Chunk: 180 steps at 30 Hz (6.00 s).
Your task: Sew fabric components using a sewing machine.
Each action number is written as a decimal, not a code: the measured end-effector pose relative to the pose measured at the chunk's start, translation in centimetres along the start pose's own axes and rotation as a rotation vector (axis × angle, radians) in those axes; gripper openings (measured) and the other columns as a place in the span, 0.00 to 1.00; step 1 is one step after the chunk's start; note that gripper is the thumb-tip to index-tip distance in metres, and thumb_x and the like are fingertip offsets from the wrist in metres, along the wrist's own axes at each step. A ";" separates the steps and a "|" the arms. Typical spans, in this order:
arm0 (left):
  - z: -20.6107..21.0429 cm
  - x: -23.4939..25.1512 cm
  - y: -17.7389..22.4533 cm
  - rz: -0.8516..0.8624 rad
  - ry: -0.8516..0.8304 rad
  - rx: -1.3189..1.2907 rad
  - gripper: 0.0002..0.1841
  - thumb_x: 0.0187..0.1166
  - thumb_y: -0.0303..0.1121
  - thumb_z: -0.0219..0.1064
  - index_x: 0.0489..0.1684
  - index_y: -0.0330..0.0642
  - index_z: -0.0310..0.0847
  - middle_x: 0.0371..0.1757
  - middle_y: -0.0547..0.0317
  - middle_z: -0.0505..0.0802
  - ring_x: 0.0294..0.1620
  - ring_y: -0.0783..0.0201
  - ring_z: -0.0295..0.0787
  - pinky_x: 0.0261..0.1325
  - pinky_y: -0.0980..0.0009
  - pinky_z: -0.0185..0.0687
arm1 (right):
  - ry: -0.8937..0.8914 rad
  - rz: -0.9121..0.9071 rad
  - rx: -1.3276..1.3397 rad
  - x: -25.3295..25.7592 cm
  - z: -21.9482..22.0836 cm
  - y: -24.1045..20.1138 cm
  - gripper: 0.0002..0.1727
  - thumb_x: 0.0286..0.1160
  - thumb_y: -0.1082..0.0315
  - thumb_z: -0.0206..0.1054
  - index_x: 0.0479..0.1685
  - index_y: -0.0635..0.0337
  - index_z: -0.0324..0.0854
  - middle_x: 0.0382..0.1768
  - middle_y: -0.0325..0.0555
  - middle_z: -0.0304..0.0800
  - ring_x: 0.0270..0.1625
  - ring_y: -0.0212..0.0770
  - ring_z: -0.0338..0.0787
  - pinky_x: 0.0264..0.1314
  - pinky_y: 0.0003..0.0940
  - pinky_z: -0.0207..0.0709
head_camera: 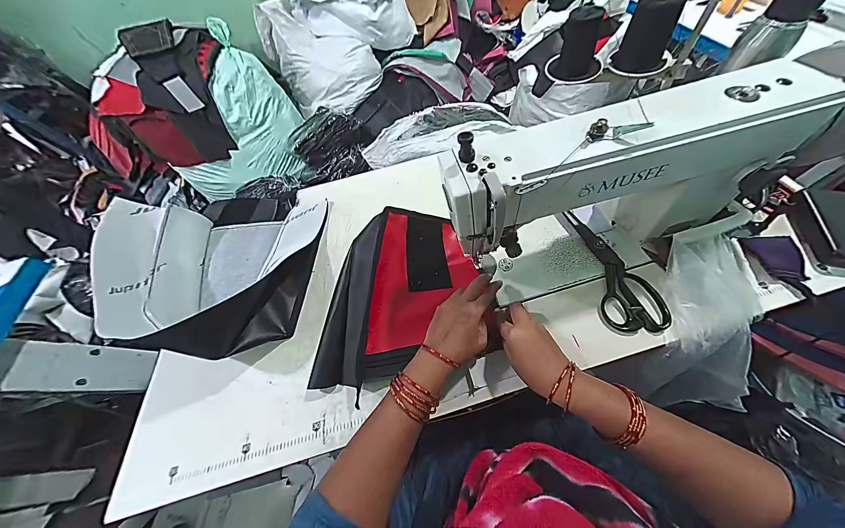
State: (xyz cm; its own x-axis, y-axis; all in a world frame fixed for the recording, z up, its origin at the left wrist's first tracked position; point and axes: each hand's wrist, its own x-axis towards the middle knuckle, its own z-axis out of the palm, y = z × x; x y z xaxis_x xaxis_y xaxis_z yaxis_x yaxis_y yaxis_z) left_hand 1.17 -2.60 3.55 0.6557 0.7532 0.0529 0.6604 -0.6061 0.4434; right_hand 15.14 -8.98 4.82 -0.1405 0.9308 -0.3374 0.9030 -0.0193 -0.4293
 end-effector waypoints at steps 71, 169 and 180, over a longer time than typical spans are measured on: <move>3.4 -6.1 1.2 -0.166 0.285 0.186 0.20 0.64 0.27 0.64 0.55 0.42 0.94 0.65 0.42 0.91 0.74 0.30 0.79 0.71 0.31 0.71 | 0.546 -0.683 -0.180 5.0 0.7 5.8 0.07 0.75 0.76 0.67 0.36 0.64 0.93 0.38 0.57 0.90 0.52 0.59 0.90 0.48 0.51 0.84; 3.4 -1.2 1.6 0.001 0.136 0.211 0.17 0.71 0.13 0.62 0.58 0.24 0.87 0.64 0.36 0.91 0.70 0.37 0.87 0.74 0.42 0.79 | 0.268 -0.096 0.273 1.6 -0.1 2.8 0.20 0.78 0.78 0.55 0.63 0.71 0.87 0.49 0.64 0.86 0.48 0.51 0.87 0.56 0.39 0.80; 3.5 -1.8 0.8 0.016 0.172 0.062 0.21 0.68 0.17 0.63 0.62 0.24 0.86 0.68 0.33 0.89 0.75 0.36 0.83 0.81 0.43 0.71 | 0.204 -0.115 0.485 2.2 -0.4 4.6 0.19 0.79 0.76 0.58 0.63 0.69 0.88 0.49 0.61 0.88 0.49 0.44 0.85 0.56 0.33 0.77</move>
State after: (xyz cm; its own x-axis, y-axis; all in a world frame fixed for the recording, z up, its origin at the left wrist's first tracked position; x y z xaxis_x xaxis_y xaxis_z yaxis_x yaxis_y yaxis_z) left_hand 1.80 -5.34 0.66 0.5978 0.7726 0.2141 0.6751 -0.6291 0.3852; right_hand 19.17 -6.93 2.42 -0.1022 0.9880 -0.1159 0.5887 -0.0339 -0.8077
